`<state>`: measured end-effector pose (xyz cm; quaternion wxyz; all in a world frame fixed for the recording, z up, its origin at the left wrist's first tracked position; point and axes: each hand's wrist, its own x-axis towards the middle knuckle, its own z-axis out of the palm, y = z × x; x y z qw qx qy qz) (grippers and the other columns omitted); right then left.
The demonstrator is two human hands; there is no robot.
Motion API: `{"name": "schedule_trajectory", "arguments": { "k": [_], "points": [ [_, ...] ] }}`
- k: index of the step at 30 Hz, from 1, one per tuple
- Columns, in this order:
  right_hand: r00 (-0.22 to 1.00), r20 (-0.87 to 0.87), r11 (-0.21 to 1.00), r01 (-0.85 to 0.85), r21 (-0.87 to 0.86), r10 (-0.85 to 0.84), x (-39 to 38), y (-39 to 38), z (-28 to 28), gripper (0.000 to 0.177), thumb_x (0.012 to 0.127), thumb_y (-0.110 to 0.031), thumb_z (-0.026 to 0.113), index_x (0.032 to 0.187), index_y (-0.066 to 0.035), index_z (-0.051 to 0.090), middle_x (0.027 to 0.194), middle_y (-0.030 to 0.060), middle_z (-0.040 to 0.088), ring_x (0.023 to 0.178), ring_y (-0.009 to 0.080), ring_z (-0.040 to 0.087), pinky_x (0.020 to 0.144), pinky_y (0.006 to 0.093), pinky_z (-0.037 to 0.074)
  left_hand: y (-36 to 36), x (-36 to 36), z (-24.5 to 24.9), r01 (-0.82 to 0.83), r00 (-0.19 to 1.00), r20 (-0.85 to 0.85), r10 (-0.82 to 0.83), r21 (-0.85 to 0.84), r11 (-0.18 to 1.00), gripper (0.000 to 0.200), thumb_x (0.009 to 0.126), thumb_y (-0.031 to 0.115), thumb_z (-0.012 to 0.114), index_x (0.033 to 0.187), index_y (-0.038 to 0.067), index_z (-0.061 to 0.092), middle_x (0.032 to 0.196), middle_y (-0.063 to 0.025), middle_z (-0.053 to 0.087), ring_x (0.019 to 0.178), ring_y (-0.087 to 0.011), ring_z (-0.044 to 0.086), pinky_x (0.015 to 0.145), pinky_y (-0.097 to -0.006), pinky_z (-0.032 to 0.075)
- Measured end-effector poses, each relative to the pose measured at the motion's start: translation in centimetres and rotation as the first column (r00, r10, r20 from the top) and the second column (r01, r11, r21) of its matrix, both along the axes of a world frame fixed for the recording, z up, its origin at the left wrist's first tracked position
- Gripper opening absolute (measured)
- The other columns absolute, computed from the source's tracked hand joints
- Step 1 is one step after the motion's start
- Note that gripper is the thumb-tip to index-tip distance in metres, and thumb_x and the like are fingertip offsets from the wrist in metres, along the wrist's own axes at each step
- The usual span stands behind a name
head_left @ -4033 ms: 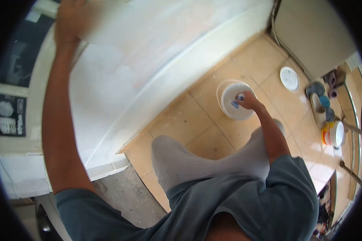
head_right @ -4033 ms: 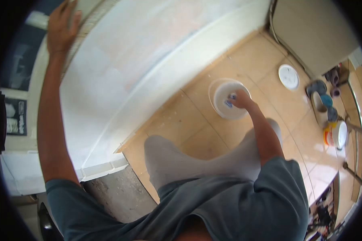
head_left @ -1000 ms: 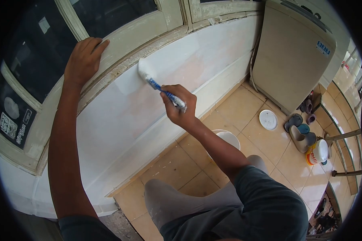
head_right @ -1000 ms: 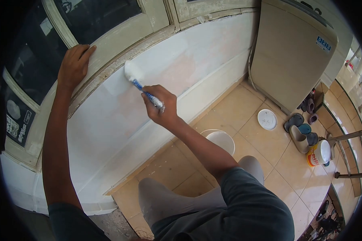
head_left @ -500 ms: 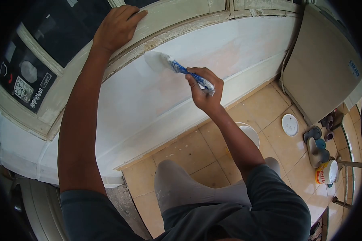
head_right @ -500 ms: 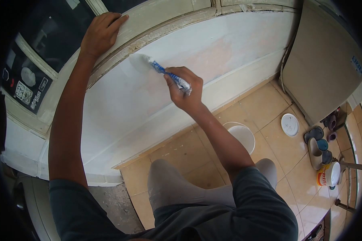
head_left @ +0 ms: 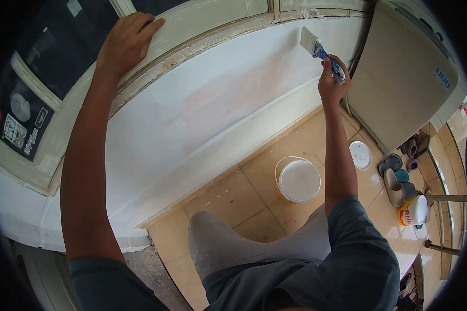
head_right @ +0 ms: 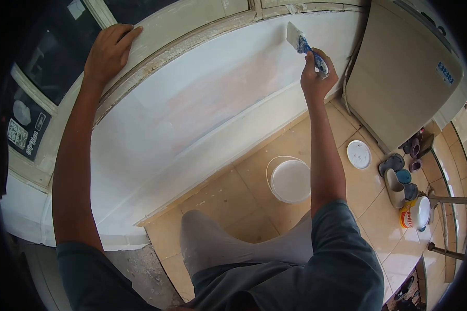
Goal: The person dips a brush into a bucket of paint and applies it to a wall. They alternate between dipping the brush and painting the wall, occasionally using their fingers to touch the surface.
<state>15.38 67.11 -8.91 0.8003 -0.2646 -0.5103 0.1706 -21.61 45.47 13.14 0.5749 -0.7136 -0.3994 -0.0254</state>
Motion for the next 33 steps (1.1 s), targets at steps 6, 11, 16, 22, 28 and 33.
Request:
{"name": "schedule_trajectory", "arguments": {
  "k": [6,11,16,22,28,33],
  "points": [
    [0.984,0.168,0.993,-0.068,0.092,0.052,-8.4,-9.0,-2.0,0.012,0.084,0.003,0.071,0.096,0.003,0.069,0.086,0.0118,0.070,0.075,0.0170,0.068,0.069,0.0278,0.053,-1.0,1.2,0.4,-0.071,0.996,0.041,0.073,-0.050,0.996,0.031,0.083,0.005,0.061,0.113,0.009,0.069,0.107,-0.0087,0.064,0.105,-0.0243,0.060,0.094,-0.0375,0.046],
    [0.900,0.267,0.920,-0.381,0.095,0.345,-12.1,-19.5,-1.7,0.017,0.081,0.006,0.070,0.097,0.002,0.069,0.089,0.0168,0.070,0.077,0.0268,0.070,0.070,0.0303,0.054,-1.1,1.2,0.4,-0.036,0.998,0.043,0.039,-0.056,0.998,0.028,0.082,0.005,0.060,0.108,0.007,0.070,0.103,-0.0094,0.064,0.102,-0.0246,0.060,0.092,-0.0374,0.045],
    [0.714,0.289,0.738,-0.673,0.036,0.637,-13.3,-25.1,-1.3,0.019,0.081,0.005,0.071,0.099,0.001,0.069,0.092,0.0169,0.071,0.076,0.0251,0.071,0.067,0.0290,0.055,-1.1,1.3,0.5,-0.047,0.997,0.052,0.050,-0.069,0.996,0.028,0.082,0.005,0.061,0.109,0.006,0.070,0.104,-0.0093,0.064,0.102,-0.0251,0.060,0.091,-0.0368,0.046],
    [0.659,0.268,0.679,-0.734,0.026,0.703,-15.0,-25.1,-0.3,0.018,0.081,0.005,0.070,0.099,0.001,0.069,0.088,0.0170,0.070,0.070,0.0241,0.068,0.061,0.0285,0.052,-1.1,1.4,0.4,-0.040,0.999,0.022,0.041,-0.042,0.998,0.026,0.084,0.006,0.061,0.109,0.007,0.070,0.103,-0.0088,0.065,0.103,-0.0252,0.060,0.093,-0.0374,0.045],
    [0.844,0.237,0.861,-0.506,0.051,0.482,-12.6,-18.5,-0.7,0.011,0.085,0.001,0.070,0.096,0.001,0.071,0.087,0.0148,0.071,0.072,0.0202,0.069,0.065,0.0277,0.053,-1.0,1.3,0.3,-0.052,0.996,0.064,0.055,-0.055,0.997,0.027,0.084,0.007,0.062,0.111,0.008,0.069,0.104,-0.0081,0.065,0.104,-0.0254,0.060,0.093,-0.0374,0.045],
    [0.948,0.180,0.962,-0.271,0.027,0.262,-6.8,-10.3,-1.9,0.010,0.089,0.000,0.069,0.097,0.003,0.070,0.084,0.0099,0.071,0.075,0.0133,0.069,0.069,0.0249,0.053,-1.1,1.4,0.4,-0.069,0.997,0.025,0.070,-0.034,0.997,0.026,0.084,0.007,0.063,0.109,0.008,0.070,0.103,-0.0086,0.065,0.103,-0.0248,0.060,0.093,-0.0371,0.045]
  ]
}}
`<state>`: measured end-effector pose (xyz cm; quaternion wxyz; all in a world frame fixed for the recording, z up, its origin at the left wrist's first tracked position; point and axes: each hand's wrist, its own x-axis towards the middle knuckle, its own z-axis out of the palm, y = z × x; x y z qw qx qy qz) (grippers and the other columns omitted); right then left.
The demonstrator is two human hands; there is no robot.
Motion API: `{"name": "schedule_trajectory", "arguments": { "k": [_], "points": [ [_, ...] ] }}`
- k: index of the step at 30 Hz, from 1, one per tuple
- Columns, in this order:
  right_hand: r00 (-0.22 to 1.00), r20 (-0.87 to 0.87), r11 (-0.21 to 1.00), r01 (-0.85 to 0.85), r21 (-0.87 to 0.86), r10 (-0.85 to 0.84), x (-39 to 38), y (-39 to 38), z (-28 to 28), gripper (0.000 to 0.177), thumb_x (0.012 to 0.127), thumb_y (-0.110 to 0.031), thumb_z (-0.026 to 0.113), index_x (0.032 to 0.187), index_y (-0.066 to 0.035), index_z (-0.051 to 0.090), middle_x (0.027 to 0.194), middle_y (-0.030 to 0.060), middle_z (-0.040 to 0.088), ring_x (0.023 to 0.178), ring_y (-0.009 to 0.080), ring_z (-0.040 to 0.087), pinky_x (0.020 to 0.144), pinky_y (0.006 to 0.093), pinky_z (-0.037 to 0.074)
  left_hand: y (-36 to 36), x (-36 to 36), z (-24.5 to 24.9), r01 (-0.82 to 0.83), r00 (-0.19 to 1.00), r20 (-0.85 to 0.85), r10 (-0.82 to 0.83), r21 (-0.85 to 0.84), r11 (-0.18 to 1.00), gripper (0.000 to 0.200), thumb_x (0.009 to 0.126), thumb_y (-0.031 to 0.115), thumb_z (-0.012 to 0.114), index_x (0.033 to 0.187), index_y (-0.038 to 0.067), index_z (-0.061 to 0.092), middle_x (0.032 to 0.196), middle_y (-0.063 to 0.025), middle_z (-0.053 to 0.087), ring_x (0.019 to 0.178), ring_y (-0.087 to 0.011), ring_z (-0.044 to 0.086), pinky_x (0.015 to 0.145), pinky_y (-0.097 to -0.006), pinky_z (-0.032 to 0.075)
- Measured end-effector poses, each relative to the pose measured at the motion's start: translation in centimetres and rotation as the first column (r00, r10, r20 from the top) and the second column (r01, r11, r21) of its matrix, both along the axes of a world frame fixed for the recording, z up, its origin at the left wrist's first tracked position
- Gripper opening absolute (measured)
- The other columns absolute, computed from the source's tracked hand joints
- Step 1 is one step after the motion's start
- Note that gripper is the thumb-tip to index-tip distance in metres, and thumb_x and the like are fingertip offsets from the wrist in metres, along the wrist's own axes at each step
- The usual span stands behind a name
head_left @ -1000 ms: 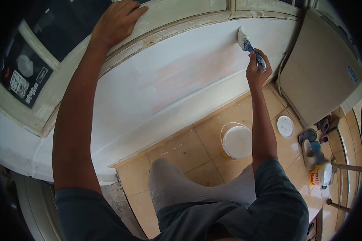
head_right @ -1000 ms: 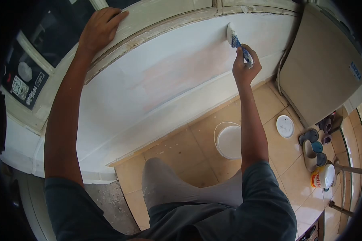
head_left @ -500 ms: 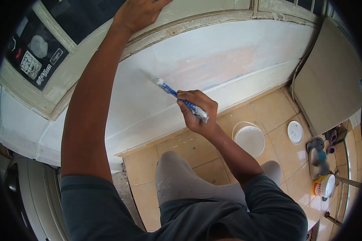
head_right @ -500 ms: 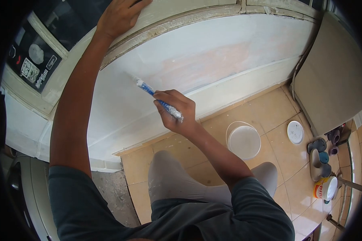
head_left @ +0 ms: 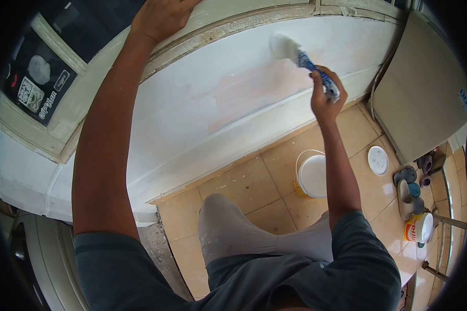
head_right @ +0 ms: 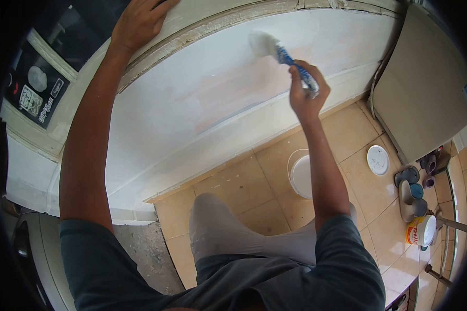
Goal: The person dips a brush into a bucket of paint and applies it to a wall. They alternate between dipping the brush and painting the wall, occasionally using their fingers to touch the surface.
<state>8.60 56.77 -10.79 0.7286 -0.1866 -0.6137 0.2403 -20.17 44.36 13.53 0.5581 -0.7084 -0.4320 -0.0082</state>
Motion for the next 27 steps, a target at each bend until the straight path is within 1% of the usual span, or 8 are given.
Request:
{"name": "schedule_trajectory", "arguments": {
  "k": [7,10,11,12,15,20,22,27],
  "points": [
    [0.942,-0.095,0.945,0.317,-0.078,-0.323,4.9,8.0,-0.9,0.013,0.087,0.000,0.071,0.099,0.003,0.071,0.087,0.0109,0.073,0.075,0.0141,0.070,0.071,0.0260,0.054,0.0,0.2,0.0,0.000,1.000,-0.016,0.000,0.005,1.000,0.026,0.084,0.006,0.063,0.108,0.008,0.070,0.102,-0.0085,0.065,0.101,-0.0241,0.060,0.092,-0.0367,0.045],
    [0.948,-0.077,0.949,0.299,-0.103,-0.307,2.8,6.9,-2.0,0.013,0.087,0.000,0.071,0.099,0.003,0.071,0.086,0.0113,0.073,0.075,0.0145,0.069,0.070,0.0255,0.053,0.0,0.3,0.0,0.003,1.000,-0.013,-0.003,0.005,1.000,0.025,0.083,0.006,0.063,0.107,0.008,0.070,0.101,-0.0085,0.064,0.101,-0.0239,0.060,0.092,-0.0365,0.045],
    [0.969,-0.107,0.972,0.215,-0.094,-0.224,1.3,5.7,-2.8,0.012,0.086,0.001,0.070,0.098,0.003,0.071,0.087,0.0113,0.072,0.074,0.0149,0.068,0.069,0.0260,0.053,0.0,0.3,0.0,-0.001,1.000,-0.009,0.001,0.000,1.000,0.025,0.083,0.006,0.063,0.107,0.007,0.070,0.101,-0.0086,0.065,0.100,-0.0240,0.060,0.092,-0.0365,0.045],
    [0.964,-0.089,0.968,0.251,-0.002,-0.251,-0.2,4.1,-3.2,0.012,0.086,0.003,0.070,0.098,0.003,0.071,0.087,0.0111,0.071,0.074,0.0151,0.067,0.069,0.0269,0.053,0.0,0.4,0.0,-0.005,1.000,-0.005,0.005,-0.002,1.000,0.025,0.083,0.006,0.063,0.107,0.007,0.070,0.101,-0.0087,0.065,0.100,-0.0240,0.060,0.092,-0.0365,0.046],
    [0.983,-0.016,0.980,0.186,0.070,-0.186,-4.0,-3.2,-3.3,0.016,0.082,0.004,0.069,0.098,0.001,0.069,0.087,0.0164,0.069,0.075,0.0258,0.069,0.070,0.0311,0.054,-0.1,0.5,0.1,0.005,1.000,0.013,-0.005,-0.010,1.000,0.025,0.083,0.006,0.063,0.107,0.007,0.070,0.101,-0.0092,0.065,0.100,-0.0247,0.060,0.091,-0.0370,0.046],
    [0.983,0.078,0.986,-0.167,0.007,0.166,-7.1,-12.3,-4.0,0.026,0.080,0.006,0.069,0.104,-0.002,0.068,0.096,0.0178,0.069,0.082,0.0319,0.069,0.072,0.0341,0.055,-0.3,1.0,0.1,0.033,0.999,0.014,-0.032,-0.014,0.999,0.026,0.082,0.005,0.063,0.107,0.007,0.070,0.101,-0.0095,0.065,0.101,-0.0257,0.061,0.091,-0.0383,0.047],
    [0.959,0.105,0.964,-0.265,0.013,0.262,-7.2,-13.9,-3.7,0.022,0.082,0.008,0.068,0.103,0.000,0.069,0.094,0.0179,0.070,0.080,0.0262,0.071,0.070,0.0304,0.055,-0.2,0.8,0.0,0.038,0.999,-0.001,-0.038,0.011,0.999,0.026,0.081,0.005,0.063,0.106,0.007,0.071,0.101,-0.0093,0.065,0.101,-0.0258,0.061,0.091,-0.0386,0.047],
    [0.835,0.097,0.841,-0.538,-0.063,0.541,-5.7,-14.7,-3.1,0.021,0.083,0.007,0.069,0.103,0.001,0.070,0.093,0.0167,0.071,0.075,0.0213,0.069,0.067,0.0288,0.054,0.6,-1.4,-0.2,0.023,0.999,-0.036,-0.023,0.010,1.000,0.041,0.085,0.004,0.063,0.124,0.014,0.066,0.114,-0.0052,0.064,0.108,-0.0228,0.060,0.095,-0.0374,0.047]
  ]
}}
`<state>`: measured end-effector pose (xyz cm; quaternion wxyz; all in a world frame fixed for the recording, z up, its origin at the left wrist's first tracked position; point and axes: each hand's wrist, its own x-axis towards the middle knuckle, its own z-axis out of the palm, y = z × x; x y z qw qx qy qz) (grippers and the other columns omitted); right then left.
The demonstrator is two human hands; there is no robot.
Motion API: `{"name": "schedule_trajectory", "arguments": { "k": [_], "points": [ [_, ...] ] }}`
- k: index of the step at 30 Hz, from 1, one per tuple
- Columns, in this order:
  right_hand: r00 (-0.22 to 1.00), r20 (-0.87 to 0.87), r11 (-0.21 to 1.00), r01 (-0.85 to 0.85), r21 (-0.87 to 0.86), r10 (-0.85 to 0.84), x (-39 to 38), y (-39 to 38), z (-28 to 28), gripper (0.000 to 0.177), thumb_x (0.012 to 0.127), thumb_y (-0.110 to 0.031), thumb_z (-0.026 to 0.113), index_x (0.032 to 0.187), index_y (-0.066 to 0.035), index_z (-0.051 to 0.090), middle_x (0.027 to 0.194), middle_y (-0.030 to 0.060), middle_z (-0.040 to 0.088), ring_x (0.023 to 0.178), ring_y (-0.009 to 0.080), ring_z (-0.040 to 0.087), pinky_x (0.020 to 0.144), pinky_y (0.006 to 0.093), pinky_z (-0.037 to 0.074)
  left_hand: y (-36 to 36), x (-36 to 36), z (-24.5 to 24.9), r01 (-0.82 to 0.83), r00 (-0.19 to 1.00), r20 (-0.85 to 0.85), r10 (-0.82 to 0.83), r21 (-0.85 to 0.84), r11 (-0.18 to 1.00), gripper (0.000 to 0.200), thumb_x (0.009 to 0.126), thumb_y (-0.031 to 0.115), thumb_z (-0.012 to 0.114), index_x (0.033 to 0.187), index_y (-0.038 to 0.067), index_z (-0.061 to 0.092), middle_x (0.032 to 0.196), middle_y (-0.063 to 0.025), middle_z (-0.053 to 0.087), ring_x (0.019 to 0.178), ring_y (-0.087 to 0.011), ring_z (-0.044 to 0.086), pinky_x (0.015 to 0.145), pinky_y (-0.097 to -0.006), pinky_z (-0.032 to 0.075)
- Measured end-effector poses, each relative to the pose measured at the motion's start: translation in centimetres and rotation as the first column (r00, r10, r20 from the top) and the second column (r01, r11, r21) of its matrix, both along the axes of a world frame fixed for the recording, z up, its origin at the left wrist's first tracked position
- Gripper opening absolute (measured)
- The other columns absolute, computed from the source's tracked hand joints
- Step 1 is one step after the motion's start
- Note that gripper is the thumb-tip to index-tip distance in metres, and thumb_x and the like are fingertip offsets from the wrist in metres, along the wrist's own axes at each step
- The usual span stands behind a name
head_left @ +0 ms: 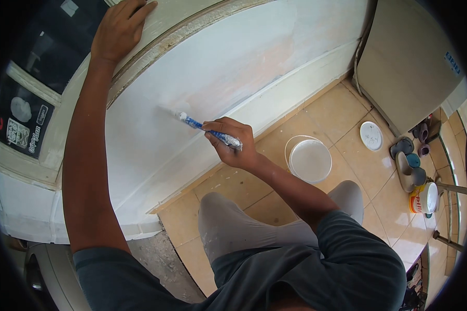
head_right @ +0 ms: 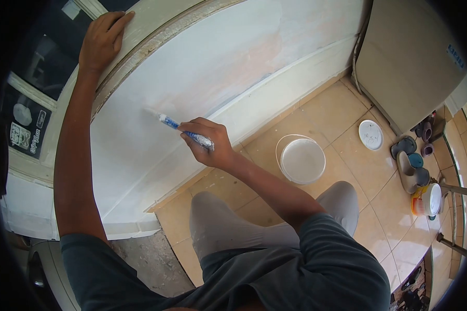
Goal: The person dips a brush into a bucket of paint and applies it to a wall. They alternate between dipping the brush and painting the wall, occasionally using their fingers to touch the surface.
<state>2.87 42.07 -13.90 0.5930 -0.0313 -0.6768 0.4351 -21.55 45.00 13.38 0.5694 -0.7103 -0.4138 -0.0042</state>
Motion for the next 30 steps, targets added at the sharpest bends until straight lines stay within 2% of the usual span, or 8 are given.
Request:
{"name": "schedule_trajectory", "arguments": {
  "k": [3,7,12,17,22,26,27,30],
  "points": [
    [0.992,0.074,0.995,-0.099,-0.028,0.101,0.0,0.8,0.2,0.019,0.083,0.004,0.071,0.102,0.001,0.071,0.093,0.0162,0.072,0.076,0.0215,0.069,0.068,0.0284,0.053,-0.4,0.4,-0.1,-0.001,1.000,0.026,0.001,-0.011,1.000,0.041,0.083,0.003,0.065,0.122,0.013,0.067,0.112,-0.0051,0.064,0.108,-0.0222,0.060,0.094,-0.0365,0.048],
    [0.988,-0.047,0.988,0.147,-0.039,-0.149,1.4,7.6,-0.3,0.014,0.083,0.002,0.070,0.097,0.001,0.071,0.093,0.0173,0.072,0.080,0.0275,0.071,0.072,0.0324,0.054,-0.3,0.9,-0.1,0.006,0.998,0.061,-0.005,-0.014,1.000,0.041,0.082,0.002,0.065,0.122,0.012,0.067,0.112,-0.0058,0.063,0.107,-0.0227,0.060,0.094,-0.0371,0.048],
    [0.897,-0.033,0.892,0.434,-0.128,-0.442,8.1,18.6,-2.3,0.013,0.088,-0.003,0.072,0.099,0.002,0.071,0.087,0.0103,0.073,0.077,0.0118,0.066,0.069,0.0260,0.052,-0.3,0.9,-0.1,0.003,0.998,0.065,-0.003,-0.001,1.000,0.041,0.083,0.001,0.064,0.123,0.012,0.066,0.112,-0.0059,0.063,0.108,-0.0234,0.060,0.094,-0.0377,0.048],
    [0.767,-0.067,0.762,0.617,-0.196,-0.638,12.5,24.0,-1.7,0.013,0.088,-0.001,0.069,0.099,0.004,0.071,0.080,0.0103,0.072,0.076,0.0125,0.068,0.070,0.0247,0.052,-0.2,0.7,-0.1,0.023,0.998,0.055,-0.023,-0.001,1.000,0.040,0.083,0.001,0.064,0.122,0.012,0.066,0.111,-0.0051,0.063,0.107,-0.0220,0.060,0.093,-0.0366,0.048],
    [0.643,-0.140,0.658,0.738,-0.150,-0.753,12.0,22.6,-0.1,0.011,0.088,0.000,0.069,0.099,0.004,0.071,0.083,0.0102,0.071,0.075,0.0126,0.067,0.071,0.0251,0.052,0.0,-0.1,-0.2,-0.012,0.998,0.056,0.014,-0.023,1.000,0.043,0.084,0.001,0.062,0.126,0.012,0.065,0.115,-0.0075,0.064,0.109,-0.0251,0.060,0.095,-0.0386,0.047],
    [0.740,-0.079,0.743,0.659,-0.114,-0.668,6.6,18.6,-1.0,0.012,0.087,0.002,0.069,0.099,0.003,0.070,0.085,0.0112,0.071,0.076,0.0147,0.067,0.071,0.0273,0.052,-0.2,0.2,-0.2,0.023,1.000,0.012,-0.024,0.031,0.999,0.040,0.083,0.003,0.065,0.122,0.013,0.066,0.112,-0.0051,0.064,0.106,-0.0222,0.060,0.093,-0.0367,0.048],
    [0.762,-0.063,0.764,0.638,-0.097,-0.644,5.3,16.5,-1.0,0.012,0.087,0.002,0.069,0.098,0.003,0.070,0.086,0.0121,0.071,0.077,0.0160,0.067,0.071,0.0277,0.052,-0.7,1.7,0.2,0.002,0.997,0.071,-0.001,-0.020,1.000,0.026,0.082,0.006,0.063,0.106,0.007,0.071,0.101,-0.0090,0.065,0.100,-0.0257,0.061,0.092,-0.0386,0.047],
    [0.845,-0.009,0.845,0.535,-0.009,-0.535,2.9,9.9,-1.1,0.013,0.085,0.004,0.068,0.098,0.004,0.069,0.089,0.0162,0.070,0.077,0.0220,0.069,0.072,0.0287,0.053,-0.6,1.3,0.2,0.029,0.998,0.064,-0.028,-0.015,0.999,0.028,0.081,0.007,0.062,0.108,0.007,0.071,0.103,-0.0086,0.065,0.102,-0.0247,0.060,0.092,-0.0378,0.046]
  ]
}}
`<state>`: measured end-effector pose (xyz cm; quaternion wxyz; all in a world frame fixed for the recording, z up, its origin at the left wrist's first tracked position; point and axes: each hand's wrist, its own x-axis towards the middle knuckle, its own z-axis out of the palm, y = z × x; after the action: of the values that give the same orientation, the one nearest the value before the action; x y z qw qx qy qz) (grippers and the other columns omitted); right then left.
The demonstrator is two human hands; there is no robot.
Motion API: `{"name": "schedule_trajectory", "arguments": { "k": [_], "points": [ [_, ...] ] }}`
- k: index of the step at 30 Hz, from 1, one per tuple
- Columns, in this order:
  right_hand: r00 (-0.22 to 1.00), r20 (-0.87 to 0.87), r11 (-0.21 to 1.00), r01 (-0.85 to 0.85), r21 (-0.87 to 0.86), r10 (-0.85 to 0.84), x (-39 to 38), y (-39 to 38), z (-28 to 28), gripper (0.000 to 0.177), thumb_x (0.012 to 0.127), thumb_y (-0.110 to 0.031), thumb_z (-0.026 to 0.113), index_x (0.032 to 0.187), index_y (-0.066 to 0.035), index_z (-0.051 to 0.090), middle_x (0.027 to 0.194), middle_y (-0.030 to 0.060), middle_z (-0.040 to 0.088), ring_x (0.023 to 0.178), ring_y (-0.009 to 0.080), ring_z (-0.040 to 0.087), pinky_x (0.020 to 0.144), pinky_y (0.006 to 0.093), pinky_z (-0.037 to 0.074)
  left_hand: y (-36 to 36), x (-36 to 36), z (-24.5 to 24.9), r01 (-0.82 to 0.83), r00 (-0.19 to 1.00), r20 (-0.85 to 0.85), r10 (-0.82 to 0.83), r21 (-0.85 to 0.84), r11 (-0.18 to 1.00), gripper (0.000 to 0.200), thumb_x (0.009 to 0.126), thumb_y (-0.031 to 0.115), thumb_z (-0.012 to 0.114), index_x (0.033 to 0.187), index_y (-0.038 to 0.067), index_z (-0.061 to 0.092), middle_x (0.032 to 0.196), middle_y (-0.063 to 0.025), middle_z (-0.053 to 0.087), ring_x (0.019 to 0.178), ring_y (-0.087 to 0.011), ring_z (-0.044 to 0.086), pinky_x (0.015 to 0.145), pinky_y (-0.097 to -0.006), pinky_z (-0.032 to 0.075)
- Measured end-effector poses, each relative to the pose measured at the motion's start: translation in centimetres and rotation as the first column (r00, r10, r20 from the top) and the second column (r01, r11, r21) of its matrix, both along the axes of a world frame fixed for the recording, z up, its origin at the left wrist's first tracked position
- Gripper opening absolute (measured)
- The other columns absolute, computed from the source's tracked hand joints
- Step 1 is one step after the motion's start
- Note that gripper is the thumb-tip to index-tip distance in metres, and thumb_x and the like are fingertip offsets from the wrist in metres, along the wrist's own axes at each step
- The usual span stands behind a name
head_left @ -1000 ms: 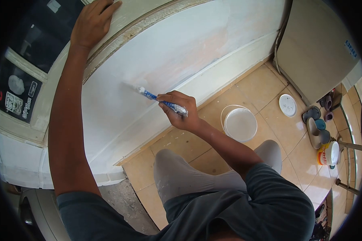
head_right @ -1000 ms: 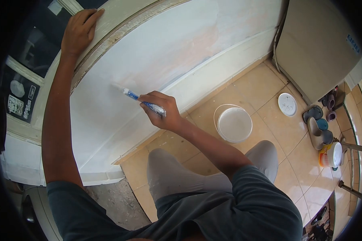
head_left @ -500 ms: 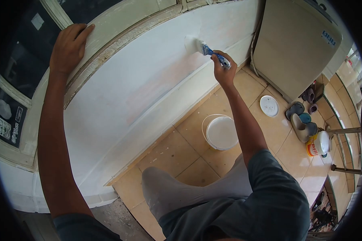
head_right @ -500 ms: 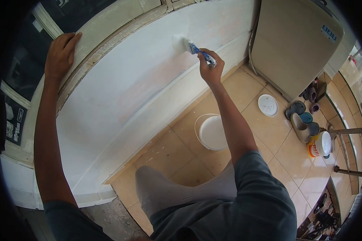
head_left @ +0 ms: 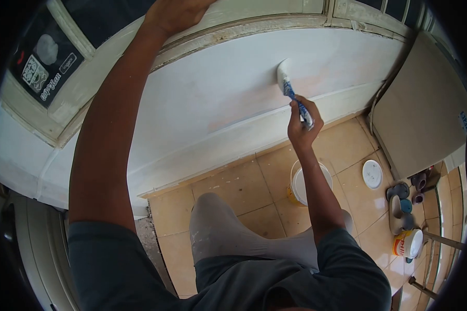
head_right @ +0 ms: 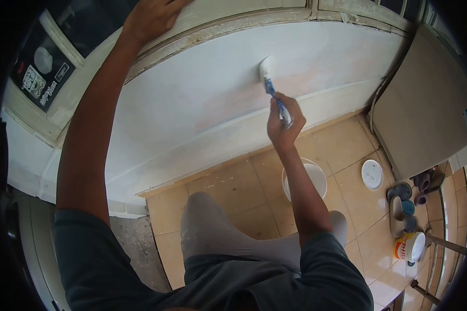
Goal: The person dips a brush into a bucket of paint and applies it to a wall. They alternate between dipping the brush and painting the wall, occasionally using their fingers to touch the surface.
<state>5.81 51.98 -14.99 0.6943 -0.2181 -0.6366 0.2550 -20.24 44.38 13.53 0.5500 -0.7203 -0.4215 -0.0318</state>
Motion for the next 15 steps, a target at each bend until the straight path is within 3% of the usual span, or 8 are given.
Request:
{"name": "schedule_trajectory", "arguments": {
  "k": [2,4,6,8,12,15],
  "points": [
    [0.978,0.065,0.979,-0.201,0.035,0.198,-0.8,-4.4,0.4,0.013,0.088,0.003,0.068,0.101,0.003,0.069,0.089,0.0138,0.070,0.076,0.0150,0.066,0.070,0.0264,0.052,0.2,-0.3,-0.2,-0.011,1.000,0.005,0.011,0.001,1.000,0.028,0.081,0.007,0.062,0.108,0.008,0.071,0.103,-0.0083,0.065,0.102,-0.0243,0.060,0.092,-0.0374,0.046],
    [0.935,0.024,0.935,-0.354,-0.007,0.354,-1.7,-7.5,1.4,0.015,0.084,0.004,0.068,0.099,0.003,0.069,0.089,0.0173,0.070,0.076,0.0238,0.069,0.069,0.0294,0.053,0.3,-0.3,-0.2,-0.014,1.000,-0.001,0.014,-0.002,1.000,0.028,0.082,0.007,0.061,0.108,0.008,0.071,0.103,-0.0080,0.064,0.102,-0.0241,0.060,0.092,-0.0371,0.045],
    [0.900,-0.001,0.899,-0.436,0.051,0.436,-3.0,-9.5,2.8,0.015,0.085,0.003,0.068,0.100,0.002,0.070,0.089,0.0172,0.071,0.075,0.0226,0.068,0.068,0.0288,0.053,0.2,-0.4,-0.1,-0.019,1.000,-0.011,0.019,-0.004,1.000,0.026,0.083,0.008,0.061,0.108,0.008,0.071,0.103,-0.0077,0.064,0.102,-0.0240,0.060,0.092,-0.0371,0.045],
    [0.835,-0.009,0.835,-0.550,-0.002,0.550,-4.1,-10.6,4.1,0.016,0.085,0.003,0.069,0.101,0.000,0.071,0.090,0.0172,0.071,0.074,0.0217,0.068,0.067,0.0281,0.052,0.0,-0.4,0.0,-0.023,1.000,-0.005,0.023,0.000,1.000,0.026,0.084,0.008,0.061,0.108,0.008,0.071,0.103,-0.0078,0.064,0.103,-0.0238,0.060,0.092,-0.0370,0.045],
    [0.820,-0.044,0.821,-0.570,0.007,0.570,-6.6,-9.0,5.2,0.015,0.085,0.002,0.069,0.100,0.001,0.071,0.091,0.0164,0.071,0.074,0.0207,0.068,0.067,0.0276,0.052,0.1,-0.2,-0.2,-0.014,1.000,0.014,0.014,0.003,1.000,0.025,0.085,0.008,0.061,0.108,0.008,0.071,0.103,-0.0084,0.065,0.103,-0.0236,0.060,0.092,-0.0369,0.045],
    [0.895,-0.023,0.895,-0.443,0.043,0.445,-5.5,-5.9,5.5,0.012,0.087,0.000,0.069,0.098,0.001,0.071,0.090,0.0155,0.071,0.074,0.0204,0.068,0.068,0.0283,0.052,-0.1,0.0,-0.1,-0.010,1.000,0.021,0.010,0.006,1.000,0.025,0.085,0.008,0.061,0.107,0.008,0.071,0.104,-0.0087,0.065,0.103,-0.0236,0.060,0.092,-0.0368,0.045]
  ]
}}
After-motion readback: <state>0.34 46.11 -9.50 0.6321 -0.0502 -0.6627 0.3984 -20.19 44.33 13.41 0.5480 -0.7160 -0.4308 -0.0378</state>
